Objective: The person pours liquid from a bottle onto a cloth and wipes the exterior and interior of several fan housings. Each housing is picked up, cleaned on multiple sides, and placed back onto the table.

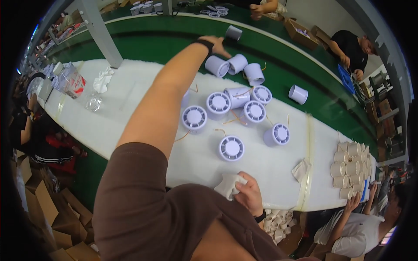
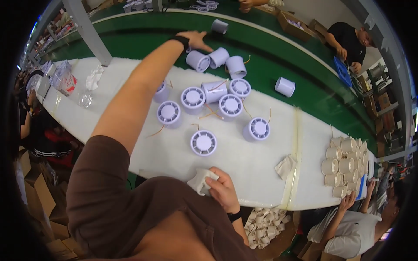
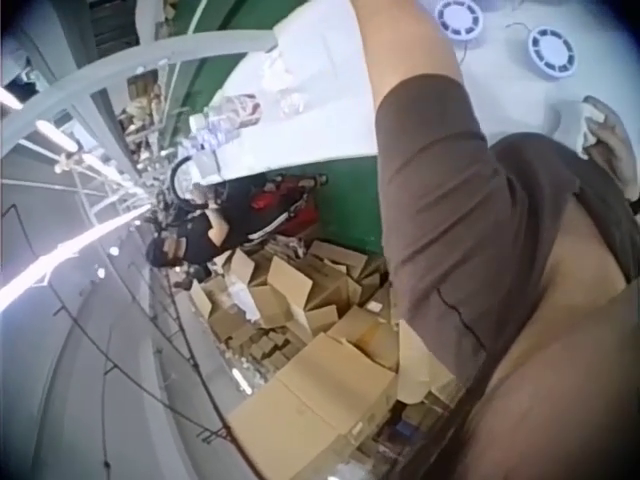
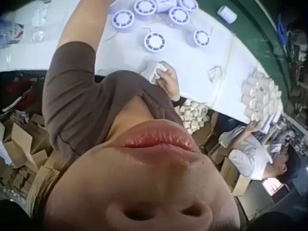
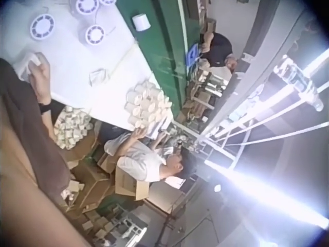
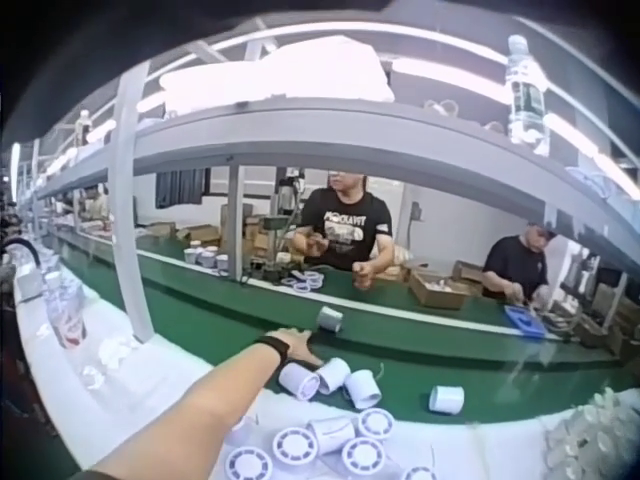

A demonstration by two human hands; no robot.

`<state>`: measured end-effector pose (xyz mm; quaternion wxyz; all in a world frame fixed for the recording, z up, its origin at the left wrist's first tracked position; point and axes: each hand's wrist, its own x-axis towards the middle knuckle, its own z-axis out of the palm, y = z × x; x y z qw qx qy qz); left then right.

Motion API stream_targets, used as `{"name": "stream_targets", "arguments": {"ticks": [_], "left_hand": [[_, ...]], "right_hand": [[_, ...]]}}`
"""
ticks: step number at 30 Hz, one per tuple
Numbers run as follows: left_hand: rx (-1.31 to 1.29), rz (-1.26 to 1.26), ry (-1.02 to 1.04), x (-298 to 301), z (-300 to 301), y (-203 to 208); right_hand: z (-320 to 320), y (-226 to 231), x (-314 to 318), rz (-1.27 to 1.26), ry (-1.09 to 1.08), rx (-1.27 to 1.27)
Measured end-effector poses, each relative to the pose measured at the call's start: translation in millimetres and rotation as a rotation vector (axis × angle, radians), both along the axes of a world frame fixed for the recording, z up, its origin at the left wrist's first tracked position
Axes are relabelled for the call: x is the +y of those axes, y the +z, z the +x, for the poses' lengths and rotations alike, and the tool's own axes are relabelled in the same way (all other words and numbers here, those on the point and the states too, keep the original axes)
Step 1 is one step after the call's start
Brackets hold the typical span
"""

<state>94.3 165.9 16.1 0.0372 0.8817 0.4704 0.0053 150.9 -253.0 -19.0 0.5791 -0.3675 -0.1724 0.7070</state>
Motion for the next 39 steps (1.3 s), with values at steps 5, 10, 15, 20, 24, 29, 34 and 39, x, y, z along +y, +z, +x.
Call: {"name": "stream_targets", "arguments": {"ticks": [5,10,15,20,24,29,34,39], "left_hand": [[-0.145,-0.029,0.035,39,-22,-27],[-0.212,-0.248,-0.089,52,-40,-7],[-0.006,-0.282,-0.270,-10,-82,58],[0.102,-0.482,-0.180,-57,-128,52],[-0.238,-0.413,-0.147,-42,-106,52],[-0.260,-0.216,-0.349,-3,-44,9],[-0.156,-0.399,-0.351,-21,-28,-3],[-0.137,-0.377,-0.421,-37,-55,18]], "right_hand": [[13,-7,3,-0.049,0.154,-0.127],[10,-3,2,-0.071,0.143,-0.098],[8,-2,8,-0.042,0.084,-0.082],[12,-9,4,-0.073,0.090,-0.052],[12,-11,2,-0.048,0.119,-0.079],[11,-5,3,-0.086,0.108,-0.009],[10,6,5,-0.119,0.028,-0.084],[9,5,7,-0.153,0.009,-0.106]]}}
